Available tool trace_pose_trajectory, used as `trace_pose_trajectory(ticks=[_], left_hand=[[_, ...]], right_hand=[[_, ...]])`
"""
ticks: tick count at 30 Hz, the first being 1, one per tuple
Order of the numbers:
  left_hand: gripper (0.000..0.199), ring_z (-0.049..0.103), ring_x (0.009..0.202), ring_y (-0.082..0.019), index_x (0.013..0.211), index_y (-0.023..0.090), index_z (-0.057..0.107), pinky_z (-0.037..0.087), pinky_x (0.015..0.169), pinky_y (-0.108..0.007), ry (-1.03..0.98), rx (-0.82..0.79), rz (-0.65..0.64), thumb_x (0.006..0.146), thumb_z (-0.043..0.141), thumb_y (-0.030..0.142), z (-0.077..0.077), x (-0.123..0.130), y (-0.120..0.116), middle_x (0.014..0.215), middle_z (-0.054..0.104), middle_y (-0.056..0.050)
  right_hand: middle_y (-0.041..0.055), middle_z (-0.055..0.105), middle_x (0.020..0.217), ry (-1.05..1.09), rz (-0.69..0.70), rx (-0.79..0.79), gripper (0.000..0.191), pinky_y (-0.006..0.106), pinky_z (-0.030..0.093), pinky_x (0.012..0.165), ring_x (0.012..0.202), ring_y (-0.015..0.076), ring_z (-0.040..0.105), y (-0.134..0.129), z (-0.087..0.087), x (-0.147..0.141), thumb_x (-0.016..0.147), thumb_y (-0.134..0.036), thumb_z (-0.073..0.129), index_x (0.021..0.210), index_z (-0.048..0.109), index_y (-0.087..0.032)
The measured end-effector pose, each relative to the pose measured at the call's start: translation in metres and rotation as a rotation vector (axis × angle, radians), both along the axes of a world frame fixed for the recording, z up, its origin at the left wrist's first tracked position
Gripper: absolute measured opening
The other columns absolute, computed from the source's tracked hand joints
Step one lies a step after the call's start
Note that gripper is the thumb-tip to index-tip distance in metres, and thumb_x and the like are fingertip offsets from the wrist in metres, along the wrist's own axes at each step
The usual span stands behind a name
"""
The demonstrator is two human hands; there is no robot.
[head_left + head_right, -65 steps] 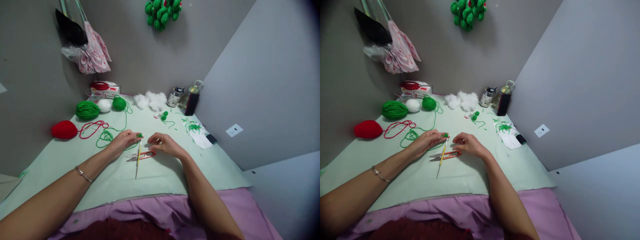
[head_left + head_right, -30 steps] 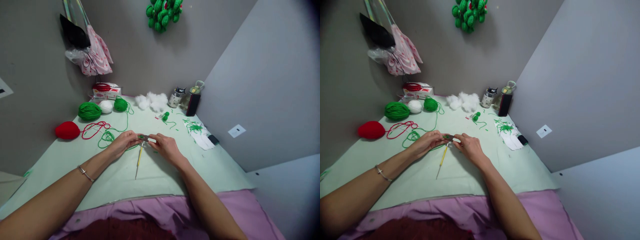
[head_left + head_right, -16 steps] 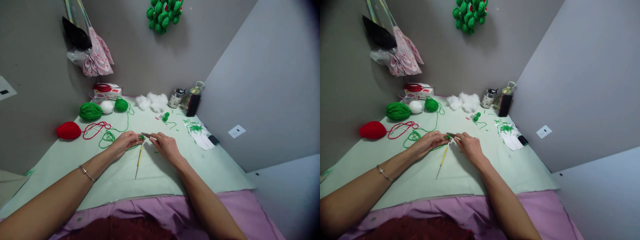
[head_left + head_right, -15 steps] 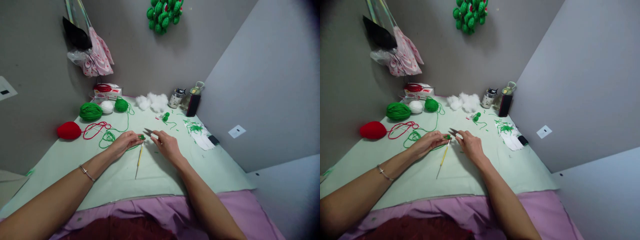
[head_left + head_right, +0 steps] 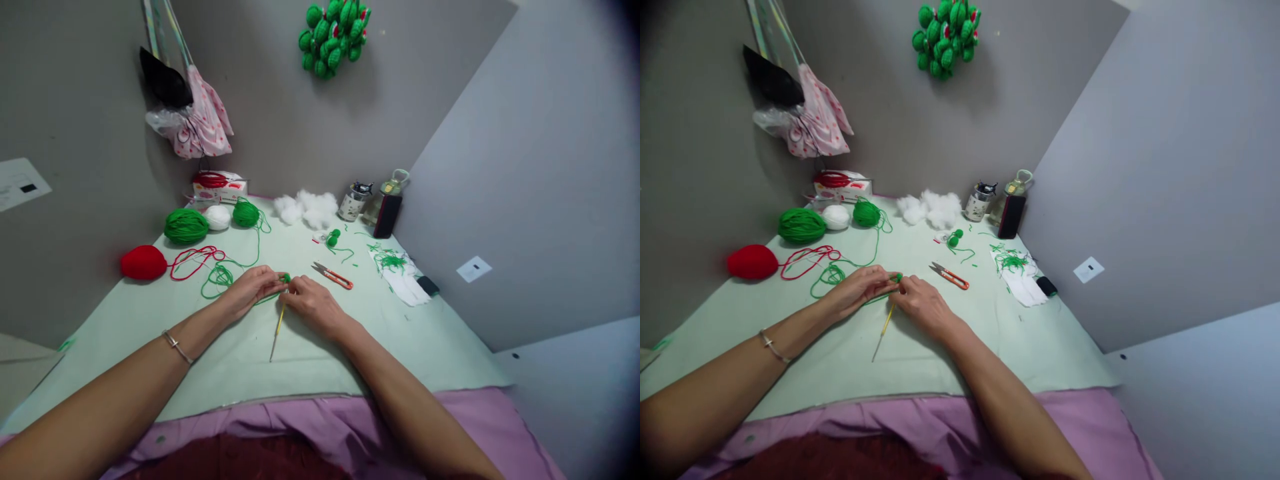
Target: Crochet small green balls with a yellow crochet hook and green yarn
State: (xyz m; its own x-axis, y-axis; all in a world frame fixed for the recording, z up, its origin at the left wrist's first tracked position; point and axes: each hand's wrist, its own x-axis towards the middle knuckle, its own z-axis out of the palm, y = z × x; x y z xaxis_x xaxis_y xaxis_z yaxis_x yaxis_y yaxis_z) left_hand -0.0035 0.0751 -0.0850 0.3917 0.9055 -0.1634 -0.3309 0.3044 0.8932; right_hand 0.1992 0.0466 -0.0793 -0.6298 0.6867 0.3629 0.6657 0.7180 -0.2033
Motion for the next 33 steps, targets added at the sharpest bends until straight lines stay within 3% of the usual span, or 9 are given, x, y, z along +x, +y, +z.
trace_pose_trajectory(ticks=[1, 3, 5, 8, 12, 15, 17, 24, 33], left_hand=[[0.013, 0.072, 0.107, -0.022, 0.091, 0.013, 0.07, 0.057, 0.104, -0.04, 0.005, 0.008, -0.014, 0.092, 0.076, 0.024, 0.0, 0.0, 0.0, 0.113, 0.074, -0.011], [0.028, 0.07, 0.111, -0.026, 0.122, 0.015, 0.069, 0.06, 0.096, -0.046, 0.019, 0.025, -0.045, 0.099, 0.071, 0.032, 0.0, -0.001, -0.001, 0.128, 0.07, -0.012], [0.039, 0.069, 0.112, -0.028, 0.136, 0.018, 0.063, 0.061, 0.092, -0.049, 0.032, 0.039, -0.076, 0.101, 0.068, 0.036, 0.001, -0.001, -0.002, 0.135, 0.066, -0.012], [0.035, 0.071, 0.107, -0.026, 0.13, 0.017, 0.066, 0.062, 0.09, -0.047, 0.049, 0.059, -0.109, 0.101, 0.068, 0.036, 0.002, 0.0, -0.003, 0.128, 0.069, -0.011], [0.03, 0.073, 0.079, -0.017, 0.095, 0.014, 0.071, 0.06, 0.073, -0.03, 0.081, 0.09, -0.129, 0.097, 0.072, 0.044, 0.005, 0.001, -0.005, 0.097, 0.075, -0.007], [0.034, 0.059, 0.048, -0.008, 0.088, 0.016, 0.07, 0.043, 0.045, -0.019, 0.126, 0.116, -0.154, 0.092, 0.076, 0.049, 0.008, 0.002, -0.005, 0.079, 0.074, -0.003], [0.032, 0.048, 0.039, -0.005, 0.092, 0.016, 0.072, 0.03, 0.038, -0.017, 0.149, 0.128, -0.181, 0.092, 0.075, 0.048, 0.01, 0.002, -0.005, 0.07, 0.071, -0.001], [0.031, 0.048, 0.041, -0.006, 0.09, 0.016, 0.07, 0.031, 0.04, -0.017, 0.132, 0.101, -0.234, 0.093, 0.072, 0.048, 0.02, -0.003, -0.007, 0.066, 0.068, -0.001], [0.022, 0.055, 0.054, -0.009, 0.092, 0.017, 0.066, 0.043, 0.048, -0.02, 0.044, 0.075, -0.25, 0.088, 0.075, 0.037, 0.024, 0.002, -0.014, 0.079, 0.067, -0.002]], right_hand=[[0.0064, 0.066, 0.091, 0.025, 0.004, -0.017, 0.021, 0.028, 0.04, 0.072, 0.084, 0.0175, 0.054, 0.0, 0.0, -0.001, 0.097, -0.01, 0.061, 0.09, 0.077, -0.021], [0.0085, 0.069, 0.094, 0.101, -0.005, -0.057, 0.024, 0.029, 0.043, 0.075, 0.087, 0.0188, 0.057, -0.001, 0.001, 0.0, 0.1, -0.012, 0.055, 0.096, 0.077, -0.021], [0.0099, 0.071, 0.099, 0.205, -0.028, -0.106, 0.024, 0.03, 0.046, 0.078, 0.092, 0.0199, 0.06, 0.0, 0.003, 0.002, 0.101, -0.016, 0.053, 0.106, 0.076, -0.022], [0.0096, 0.073, 0.099, 0.395, -0.073, -0.206, 0.022, 0.033, 0.049, 0.082, 0.09, 0.02, 0.063, 0.001, 0.007, 0.005, 0.1, -0.024, 0.054, 0.107, 0.075, -0.021], [0.0065, 0.072, 0.088, 0.642, -0.127, -0.426, 0.028, 0.031, 0.05, 0.072, 0.077, 0.0176, 0.063, 0.007, 0.01, 0.008, 0.099, -0.041, 0.058, 0.098, 0.073, -0.018], [0.0024, 0.067, 0.076, 0.779, -0.121, -0.617, 0.035, 0.028, 0.048, 0.064, 0.066, 0.0151, 0.06, 0.013, 0.011, 0.01, 0.094, -0.052, 0.065, 0.088, 0.071, -0.018], [0.0015, 0.066, 0.072, 0.852, -0.102, -0.733, 0.041, 0.028, 0.048, 0.063, 0.063, 0.014, 0.059, 0.016, 0.012, 0.011, 0.088, -0.058, 0.071, 0.081, 0.071, -0.018], [0.0023, 0.069, 0.068, 1.032, -0.038, -1.06, 0.05, 0.024, 0.049, 0.058, 0.055, 0.0106, 0.057, 0.014, 0.014, 0.009, 0.08, -0.066, 0.076, 0.079, 0.072, -0.017], [0.001, 0.072, 0.072, 1.192, -0.02, -1.102, 0.041, 0.024, 0.05, 0.058, 0.058, 0.011, 0.058, 0.007, 0.019, 0.006, 0.075, -0.057, 0.086, 0.087, 0.074, -0.019]])
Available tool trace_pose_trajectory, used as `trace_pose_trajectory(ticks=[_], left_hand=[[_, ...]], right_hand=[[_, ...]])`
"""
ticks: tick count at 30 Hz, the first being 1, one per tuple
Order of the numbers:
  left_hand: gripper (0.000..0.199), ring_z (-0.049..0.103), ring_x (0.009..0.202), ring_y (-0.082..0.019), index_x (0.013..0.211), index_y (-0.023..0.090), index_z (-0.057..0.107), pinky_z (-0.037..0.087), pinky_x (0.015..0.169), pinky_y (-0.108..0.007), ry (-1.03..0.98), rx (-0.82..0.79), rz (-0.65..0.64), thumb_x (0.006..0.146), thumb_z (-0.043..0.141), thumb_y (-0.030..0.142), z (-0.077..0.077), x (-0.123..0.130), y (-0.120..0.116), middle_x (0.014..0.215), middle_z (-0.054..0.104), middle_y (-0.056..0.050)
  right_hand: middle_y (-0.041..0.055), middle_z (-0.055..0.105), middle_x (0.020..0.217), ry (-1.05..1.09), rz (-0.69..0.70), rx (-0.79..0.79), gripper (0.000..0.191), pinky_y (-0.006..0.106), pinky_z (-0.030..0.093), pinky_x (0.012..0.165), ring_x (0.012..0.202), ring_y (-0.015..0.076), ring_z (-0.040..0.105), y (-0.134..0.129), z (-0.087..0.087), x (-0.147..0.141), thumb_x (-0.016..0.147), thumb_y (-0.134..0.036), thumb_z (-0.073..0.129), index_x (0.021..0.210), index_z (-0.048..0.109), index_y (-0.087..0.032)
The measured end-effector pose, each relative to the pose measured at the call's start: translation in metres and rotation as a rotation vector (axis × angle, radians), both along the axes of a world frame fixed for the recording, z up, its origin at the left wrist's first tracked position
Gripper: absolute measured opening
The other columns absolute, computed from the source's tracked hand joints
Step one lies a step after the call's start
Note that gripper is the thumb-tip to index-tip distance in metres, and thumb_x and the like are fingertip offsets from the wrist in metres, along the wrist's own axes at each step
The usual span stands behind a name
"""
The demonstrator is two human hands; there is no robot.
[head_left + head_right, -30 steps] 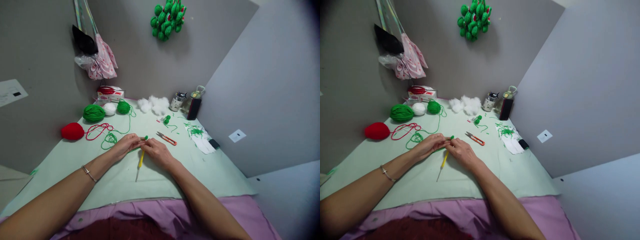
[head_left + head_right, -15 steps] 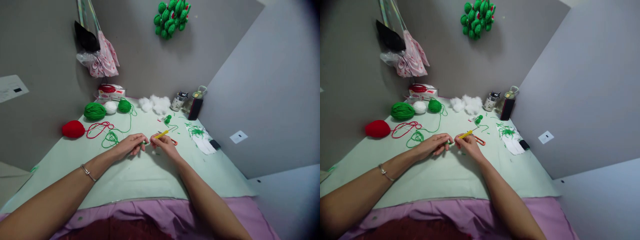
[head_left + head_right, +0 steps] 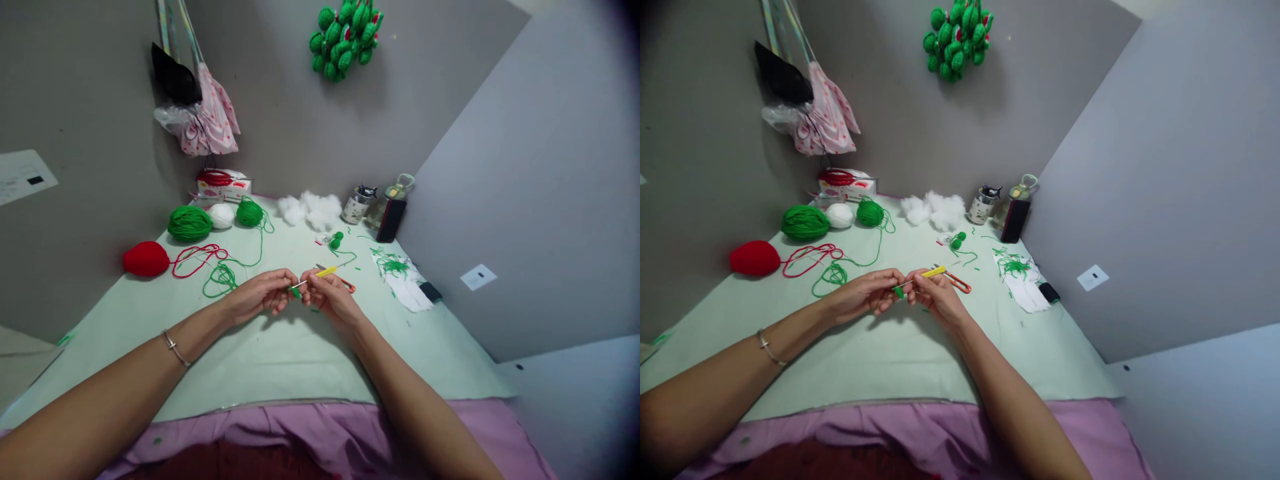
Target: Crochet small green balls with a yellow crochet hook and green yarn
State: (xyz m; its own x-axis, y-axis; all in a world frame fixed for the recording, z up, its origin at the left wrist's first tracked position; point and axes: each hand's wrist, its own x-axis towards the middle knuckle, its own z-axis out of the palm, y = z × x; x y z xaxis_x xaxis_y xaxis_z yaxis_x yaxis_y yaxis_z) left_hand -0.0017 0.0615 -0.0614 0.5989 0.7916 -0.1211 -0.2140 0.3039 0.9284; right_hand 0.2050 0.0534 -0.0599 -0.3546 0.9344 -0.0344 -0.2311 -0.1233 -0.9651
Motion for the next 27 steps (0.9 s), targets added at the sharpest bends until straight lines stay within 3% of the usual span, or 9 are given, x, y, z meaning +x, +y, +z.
trace_pose_trajectory(ticks=[4, 9, 14, 18, 23, 25, 27], left_hand=[[0.021, 0.06, 0.063, -0.012, 0.095, 0.019, 0.066, 0.05, 0.058, -0.023, -0.016, 0.013, 0.021, 0.081, 0.08, 0.028, 0.005, 0.002, -0.004, 0.08, 0.065, 0.0], [0.024, 0.058, 0.065, -0.012, 0.088, 0.019, 0.067, 0.051, 0.063, -0.025, 0.006, 0.052, 0.055, 0.081, 0.083, 0.036, 0.012, 0.007, -0.01, 0.077, 0.063, 0.001], [0.028, 0.058, 0.064, -0.013, 0.08, 0.018, 0.068, 0.051, 0.067, -0.027, 0.041, 0.127, 0.116, 0.076, 0.085, 0.04, 0.018, 0.012, -0.019, 0.077, 0.066, 0.0], [0.027, 0.063, 0.067, -0.016, 0.085, 0.019, 0.072, 0.052, 0.072, -0.03, 0.096, 0.198, 0.119, 0.076, 0.084, 0.041, 0.025, 0.012, -0.031, 0.073, 0.069, 0.0], [0.021, 0.063, 0.061, -0.019, 0.083, 0.021, 0.076, 0.051, 0.065, -0.031, 0.253, 0.306, 0.034, 0.079, 0.083, 0.041, 0.04, -0.01, -0.028, 0.066, 0.069, -0.001], [0.016, 0.06, 0.064, -0.018, 0.079, 0.022, 0.077, 0.047, 0.062, -0.028, 0.335, 0.369, 0.102, 0.076, 0.086, 0.035, 0.047, -0.03, -0.017, 0.076, 0.068, -0.003], [0.02, 0.057, 0.073, -0.019, 0.084, 0.025, 0.077, 0.043, 0.063, -0.026, 0.405, 0.443, 0.284, 0.068, 0.09, 0.026, 0.055, -0.05, -0.01, 0.098, 0.068, -0.004]], right_hand=[[0.0003, 0.072, 0.074, 0.016, -0.098, 0.048, 0.04, 0.024, 0.049, 0.058, 0.059, 0.0099, 0.056, 0.001, 0.0, -0.001, 0.072, -0.056, 0.088, 0.087, 0.077, -0.02], [-0.0005, 0.069, 0.071, -0.006, -0.185, 0.138, 0.036, 0.026, 0.049, 0.06, 0.061, 0.0112, 0.057, -0.005, 0.002, -0.004, 0.074, -0.054, 0.087, 0.089, 0.08, -0.022], [0.0016, 0.071, 0.086, -0.087, -0.213, 0.259, 0.021, 0.031, 0.053, 0.07, 0.07, 0.0141, 0.063, -0.025, 0.018, -0.007, 0.078, -0.043, 0.087, 0.086, 0.082, -0.024], [0.0036, 0.072, 0.092, -0.21, -0.25, 0.399, 0.013, 0.032, 0.055, 0.07, 0.077, 0.0165, 0.065, -0.045, 0.033, -0.006, 0.077, -0.034, 0.089, 0.085, 0.082, -0.026], [0.0004, 0.071, 0.079, -0.074, -0.365, 0.221, 0.012, 0.032, 0.053, 0.069, 0.07, 0.0153, 0.062, -0.067, 0.035, -0.002, 0.073, -0.027, 0.088, 0.08, 0.079, -0.026], [-0.0005, 0.069, 0.077, 0.011, -0.444, 0.14, 0.015, 0.029, 0.049, 0.065, 0.067, 0.014, 0.058, -0.074, 0.033, 0.0, 0.068, -0.025, 0.089, 0.077, 0.077, -0.025], [-0.0007, 0.068, 0.076, 0.072, -0.507, 0.093, 0.016, 0.028, 0.047, 0.063, 0.067, 0.0132, 0.056, -0.08, 0.032, 0.0, 0.066, -0.024, 0.088, 0.075, 0.076, -0.025]])
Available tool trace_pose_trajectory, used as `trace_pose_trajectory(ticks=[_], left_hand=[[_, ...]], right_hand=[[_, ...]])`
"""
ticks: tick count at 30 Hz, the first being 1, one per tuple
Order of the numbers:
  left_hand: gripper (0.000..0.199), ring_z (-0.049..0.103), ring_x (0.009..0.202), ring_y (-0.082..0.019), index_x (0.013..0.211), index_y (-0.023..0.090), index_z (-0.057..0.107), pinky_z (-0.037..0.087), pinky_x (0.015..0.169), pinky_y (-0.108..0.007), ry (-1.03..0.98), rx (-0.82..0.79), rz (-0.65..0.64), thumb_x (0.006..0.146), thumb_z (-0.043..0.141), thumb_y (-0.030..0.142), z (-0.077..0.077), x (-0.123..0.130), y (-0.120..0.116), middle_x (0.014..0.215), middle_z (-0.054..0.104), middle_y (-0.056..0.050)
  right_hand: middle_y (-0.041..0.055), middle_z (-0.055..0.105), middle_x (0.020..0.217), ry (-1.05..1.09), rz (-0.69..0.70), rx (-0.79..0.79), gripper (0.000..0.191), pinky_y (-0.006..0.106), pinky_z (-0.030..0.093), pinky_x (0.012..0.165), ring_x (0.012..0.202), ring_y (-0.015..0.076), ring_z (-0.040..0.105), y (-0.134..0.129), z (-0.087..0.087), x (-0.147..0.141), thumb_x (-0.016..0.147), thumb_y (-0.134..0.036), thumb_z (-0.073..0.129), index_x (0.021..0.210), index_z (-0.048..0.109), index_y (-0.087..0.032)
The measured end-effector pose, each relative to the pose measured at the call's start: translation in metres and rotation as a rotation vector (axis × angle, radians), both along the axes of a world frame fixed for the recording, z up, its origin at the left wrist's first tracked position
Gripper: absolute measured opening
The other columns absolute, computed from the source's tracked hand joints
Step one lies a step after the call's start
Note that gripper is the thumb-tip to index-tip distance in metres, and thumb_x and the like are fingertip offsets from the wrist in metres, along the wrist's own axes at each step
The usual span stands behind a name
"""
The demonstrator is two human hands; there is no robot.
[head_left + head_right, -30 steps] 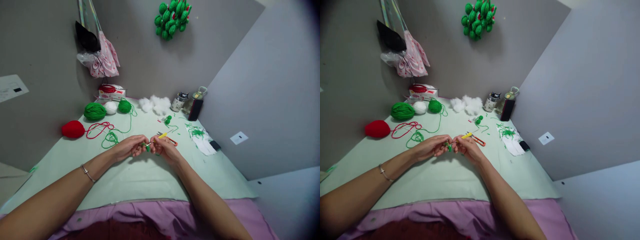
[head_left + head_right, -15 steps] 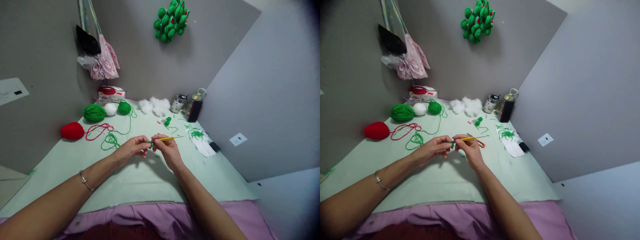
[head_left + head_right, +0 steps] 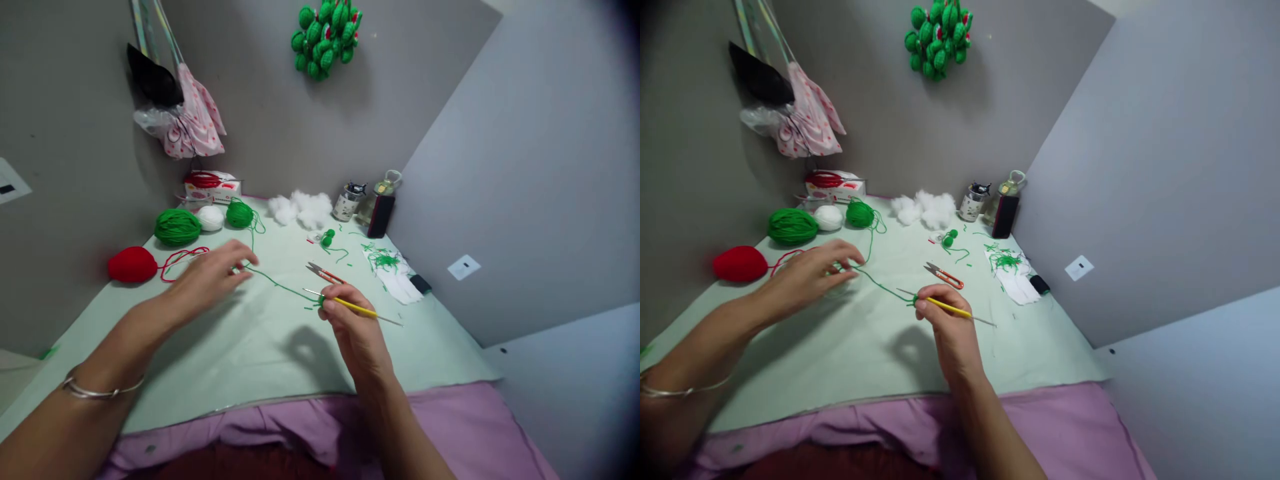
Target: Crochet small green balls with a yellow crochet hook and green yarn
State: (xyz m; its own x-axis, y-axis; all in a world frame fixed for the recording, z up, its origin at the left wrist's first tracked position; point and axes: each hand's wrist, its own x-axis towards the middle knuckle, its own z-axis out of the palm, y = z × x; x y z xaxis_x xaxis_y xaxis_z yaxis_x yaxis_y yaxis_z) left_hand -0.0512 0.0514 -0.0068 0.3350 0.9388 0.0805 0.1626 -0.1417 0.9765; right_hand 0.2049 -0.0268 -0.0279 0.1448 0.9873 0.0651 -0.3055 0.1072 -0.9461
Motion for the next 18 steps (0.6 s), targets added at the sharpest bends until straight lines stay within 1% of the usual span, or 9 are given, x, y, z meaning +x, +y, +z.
trace_pose_trajectory(ticks=[2, 4, 5, 7, 9, 12, 14, 16, 18], left_hand=[[0.033, 0.056, 0.078, -0.021, 0.095, 0.027, 0.079, 0.043, 0.065, -0.028, 0.178, 0.223, 0.263, 0.065, 0.092, 0.026, 0.007, -0.009, -0.003, 0.114, 0.067, -0.006], [0.035, 0.059, 0.088, -0.024, 0.109, 0.029, 0.077, 0.045, 0.072, -0.03, 0.192, 0.341, 0.301, 0.076, 0.087, 0.035, 0.01, 0.0, -0.017, 0.122, 0.066, -0.005], [0.028, 0.061, 0.094, -0.026, 0.106, 0.028, 0.076, 0.047, 0.076, -0.03, 0.115, 0.34, 0.287, 0.082, 0.083, 0.04, 0.01, 0.011, -0.026, 0.115, 0.067, -0.005], [0.026, 0.06, 0.084, -0.022, 0.085, 0.025, 0.068, 0.05, 0.078, -0.03, -0.165, 0.219, 0.213, 0.088, 0.077, 0.05, 0.006, 0.037, -0.042, 0.082, 0.06, -0.001], [0.042, 0.053, 0.069, -0.017, 0.073, 0.023, 0.062, 0.053, 0.069, -0.028, -0.373, -0.107, -0.021, 0.082, 0.081, 0.06, 0.002, 0.059, -0.052, 0.068, 0.048, 0.002], [0.055, 0.037, 0.05, -0.011, 0.067, 0.022, 0.055, 0.049, 0.045, -0.025, -0.485, -0.251, -0.141, 0.087, 0.067, 0.073, 0.011, 0.065, -0.056, 0.065, 0.044, 0.003], [0.042, 0.042, 0.052, -0.01, 0.075, 0.021, 0.064, 0.044, 0.041, -0.018, -0.801, -0.358, -0.097, 0.09, 0.073, 0.06, 0.026, 0.053, -0.057, 0.075, 0.057, 0.0], [0.033, 0.061, 0.071, -0.012, 0.085, 0.023, 0.072, 0.058, 0.062, -0.02, -0.989, -0.262, 0.07, 0.097, 0.067, 0.054, 0.039, 0.041, -0.059, 0.093, 0.07, -0.003], [0.037, 0.069, 0.105, -0.021, 0.083, 0.028, 0.075, 0.061, 0.096, -0.037, -0.997, -0.004, 0.122, 0.101, 0.059, 0.056, 0.041, 0.036, -0.062, 0.108, 0.075, -0.001]], right_hand=[[-0.0006, 0.067, 0.076, 0.026, -0.033, -0.01, 0.015, 0.028, 0.047, 0.063, 0.067, 0.0134, 0.056, -0.006, 0.0, -0.002, 0.066, -0.024, 0.088, 0.074, 0.075, -0.025], [-0.0001, 0.067, 0.076, 0.031, -0.032, -0.011, 0.015, 0.029, 0.048, 0.062, 0.067, 0.0141, 0.056, -0.012, 0.001, -0.007, 0.068, -0.025, 0.087, 0.076, 0.075, -0.025], [0.0002, 0.068, 0.077, 0.035, -0.019, -0.01, 0.015, 0.03, 0.049, 0.062, 0.066, 0.0144, 0.057, -0.015, 0.001, -0.01, 0.07, -0.026, 0.087, 0.077, 0.074, -0.025], [0.0009, 0.069, 0.077, 0.043, 0.007, 0.004, 0.015, 0.031, 0.05, 0.061, 0.065, 0.0148, 0.058, -0.019, 0.002, -0.015, 0.071, -0.028, 0.087, 0.078, 0.074, -0.025], [0.0013, 0.07, 0.077, 0.035, -0.001, 0.033, 0.015, 0.031, 0.052, 0.061, 0.065, 0.0151, 0.059, -0.023, 0.002, -0.018, 0.072, -0.028, 0.088, 0.078, 0.075, -0.025], [0.0014, 0.071, 0.079, -0.016, -0.109, 0.089, 0.012, 0.031, 0.053, 0.064, 0.067, 0.0154, 0.062, -0.025, -0.001, -0.018, 0.074, -0.026, 0.087, 0.078, 0.077, -0.025], [0.001, 0.071, 0.08, -0.062, -0.173, 0.111, 0.01, 0.03, 0.054, 0.065, 0.069, 0.0151, 0.063, -0.025, -0.004, -0.017, 0.077, -0.025, 0.086, 0.081, 0.077, -0.025], [0.0, 0.071, 0.082, -0.095, -0.187, 0.124, 0.008, 0.028, 0.053, 0.066, 0.071, 0.0139, 0.064, -0.024, -0.008, -0.019, 0.08, -0.022, 0.083, 0.083, 0.077, -0.024], [-0.001, 0.07, 0.083, -0.109, -0.183, 0.147, 0.008, 0.026, 0.053, 0.066, 0.07, 0.0124, 0.064, -0.024, -0.01, -0.024, 0.082, -0.018, 0.081, 0.082, 0.076, -0.024]])
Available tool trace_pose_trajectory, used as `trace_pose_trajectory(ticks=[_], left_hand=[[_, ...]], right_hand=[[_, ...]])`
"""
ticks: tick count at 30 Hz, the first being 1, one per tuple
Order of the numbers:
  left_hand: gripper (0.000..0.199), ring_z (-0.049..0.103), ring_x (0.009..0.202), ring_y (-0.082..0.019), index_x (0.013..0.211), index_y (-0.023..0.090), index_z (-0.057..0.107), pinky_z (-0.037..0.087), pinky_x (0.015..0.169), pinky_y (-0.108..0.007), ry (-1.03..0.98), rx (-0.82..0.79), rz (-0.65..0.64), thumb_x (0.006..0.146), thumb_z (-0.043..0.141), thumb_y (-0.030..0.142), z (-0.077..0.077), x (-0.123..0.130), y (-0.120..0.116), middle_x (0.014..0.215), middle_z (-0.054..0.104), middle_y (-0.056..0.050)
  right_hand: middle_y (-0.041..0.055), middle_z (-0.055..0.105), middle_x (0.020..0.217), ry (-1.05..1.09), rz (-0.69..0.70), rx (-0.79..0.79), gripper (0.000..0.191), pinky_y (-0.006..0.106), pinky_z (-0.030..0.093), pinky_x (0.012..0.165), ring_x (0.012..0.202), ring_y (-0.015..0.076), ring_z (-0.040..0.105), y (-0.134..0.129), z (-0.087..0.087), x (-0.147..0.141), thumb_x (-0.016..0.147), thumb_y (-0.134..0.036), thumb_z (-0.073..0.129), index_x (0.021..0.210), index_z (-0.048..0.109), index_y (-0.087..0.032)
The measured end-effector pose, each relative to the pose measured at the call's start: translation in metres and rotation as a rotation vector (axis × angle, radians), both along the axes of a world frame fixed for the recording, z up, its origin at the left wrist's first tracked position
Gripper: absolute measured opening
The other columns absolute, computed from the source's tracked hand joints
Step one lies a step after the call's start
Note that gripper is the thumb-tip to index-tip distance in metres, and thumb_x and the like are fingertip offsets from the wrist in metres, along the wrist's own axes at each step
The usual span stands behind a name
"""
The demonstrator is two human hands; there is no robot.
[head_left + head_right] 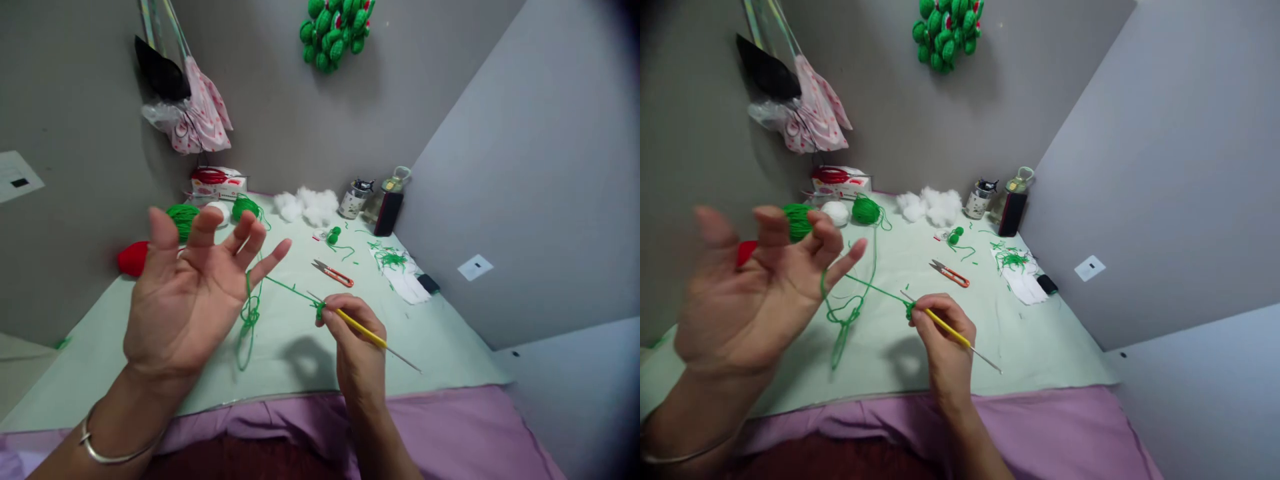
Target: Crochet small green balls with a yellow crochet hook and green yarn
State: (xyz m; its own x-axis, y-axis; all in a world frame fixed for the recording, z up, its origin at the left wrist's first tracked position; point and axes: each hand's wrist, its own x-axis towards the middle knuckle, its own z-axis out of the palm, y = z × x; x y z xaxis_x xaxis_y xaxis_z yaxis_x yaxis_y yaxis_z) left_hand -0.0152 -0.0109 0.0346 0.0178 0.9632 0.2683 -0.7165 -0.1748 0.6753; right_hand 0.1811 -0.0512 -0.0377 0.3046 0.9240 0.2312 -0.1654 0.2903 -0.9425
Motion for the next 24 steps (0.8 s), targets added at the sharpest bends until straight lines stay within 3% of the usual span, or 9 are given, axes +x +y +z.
trace_pose_trajectory(ticks=[3, 5, 7, 9, 11, 13, 16, 21, 24], left_hand=[[0.051, 0.051, 0.143, -0.03, 0.063, 0.026, 0.073, 0.021, 0.131, -0.053, 0.454, 0.366, 0.227, 0.104, 0.056, 0.053, -0.02, 0.006, -0.004, 0.119, 0.077, -0.001], [0.03, 0.046, 0.146, -0.034, 0.065, 0.027, 0.077, -0.008, 0.131, -0.056, 0.902, 0.494, 0.304, 0.091, 0.079, 0.041, -0.04, 0.014, -0.007, 0.121, 0.078, -0.003], [0.01, 0.047, 0.144, -0.037, 0.085, 0.028, 0.083, 0.002, 0.13, -0.06, 0.981, 0.382, 0.248, 0.081, 0.089, 0.034, -0.055, 0.023, -0.01, 0.12, 0.077, -0.006], [0.032, 0.058, 0.129, -0.034, 0.108, 0.028, 0.082, 0.032, 0.12, -0.056, 0.849, 0.156, 0.109, 0.078, 0.091, 0.036, -0.061, 0.03, -0.013, 0.115, 0.074, -0.007], [0.045, 0.065, 0.105, -0.026, 0.122, 0.027, 0.078, 0.049, 0.1, -0.043, 0.684, -0.047, -0.057, 0.08, 0.089, 0.038, -0.061, 0.034, -0.015, 0.102, 0.071, -0.004], [0.049, 0.064, 0.086, -0.018, 0.126, 0.026, 0.076, 0.052, 0.086, -0.033, 0.558, -0.151, -0.17, 0.081, 0.089, 0.035, -0.058, 0.036, -0.015, 0.088, 0.067, 0.001], [0.048, 0.063, 0.076, -0.012, 0.125, 0.022, 0.076, 0.051, 0.079, -0.026, 0.462, -0.178, -0.198, 0.08, 0.09, 0.03, -0.056, 0.035, -0.014, 0.082, 0.067, 0.003], [0.05, 0.054, 0.052, -0.007, 0.13, 0.016, 0.073, 0.047, 0.061, -0.021, 0.357, -0.289, -0.356, 0.085, 0.087, 0.031, -0.058, 0.032, -0.016, 0.061, 0.064, 0.006], [0.049, 0.058, 0.054, -0.007, 0.128, 0.014, 0.073, 0.047, 0.058, -0.018, 0.257, -0.377, -0.406, 0.084, 0.088, 0.032, -0.059, 0.034, -0.019, 0.06, 0.066, 0.004]], right_hand=[[-0.0022, 0.069, 0.083, -0.026, -0.027, 0.067, 0.011, 0.024, 0.053, 0.064, 0.069, 0.0108, 0.065, -0.001, 0.002, -0.009, 0.083, -0.014, 0.079, 0.081, 0.076, -0.024], [-0.0025, 0.069, 0.083, -0.062, -0.068, 0.125, 0.013, 0.024, 0.055, 0.066, 0.071, 0.0107, 0.066, -0.003, 0.005, -0.013, 0.085, -0.012, 0.077, 0.081, 0.075, -0.024], [-0.0022, 0.069, 0.083, -0.116, -0.102, 0.18, 0.014, 0.024, 0.056, 0.069, 0.075, 0.0117, 0.068, -0.005, 0.007, -0.016, 0.086, -0.011, 0.076, 0.081, 0.075, -0.025], [-0.0013, 0.071, 0.084, -0.173, -0.105, 0.224, 0.015, 0.025, 0.057, 0.073, 0.08, 0.0128, 0.069, -0.007, 0.008, -0.018, 0.087, -0.011, 0.076, 0.084, 0.076, -0.025], [-0.0006, 0.073, 0.086, -0.214, -0.086, 0.246, 0.016, 0.026, 0.057, 0.076, 0.083, 0.0135, 0.07, -0.009, 0.006, -0.019, 0.088, -0.01, 0.075, 0.087, 0.077, -0.026], [-0.0007, 0.073, 0.086, -0.208, -0.075, 0.243, 0.016, 0.026, 0.057, 0.075, 0.083, 0.0134, 0.069, -0.01, 0.004, -0.021, 0.088, -0.01, 0.075, 0.088, 0.077, -0.026], [-0.0013, 0.073, 0.081, -0.093, -0.05, 0.17, 0.013, 0.024, 0.056, 0.07, 0.076, 0.0125, 0.068, -0.009, 0.002, -0.021, 0.084, -0.012, 0.078, 0.081, 0.077, -0.025], [-0.0036, 0.071, 0.075, 0.366, 0.21, -0.173, 0.022, 0.022, 0.054, 0.062, 0.061, 0.0088, 0.062, 0.001, 0.003, -0.019, 0.067, -0.025, 0.092, 0.073, 0.071, -0.022], [-0.005, 0.069, 0.071, 0.466, 0.264, -0.233, 0.028, 0.021, 0.05, 0.057, 0.058, 0.0082, 0.059, 0.005, 0.001, -0.02, 0.063, -0.029, 0.094, 0.074, 0.07, -0.022]])
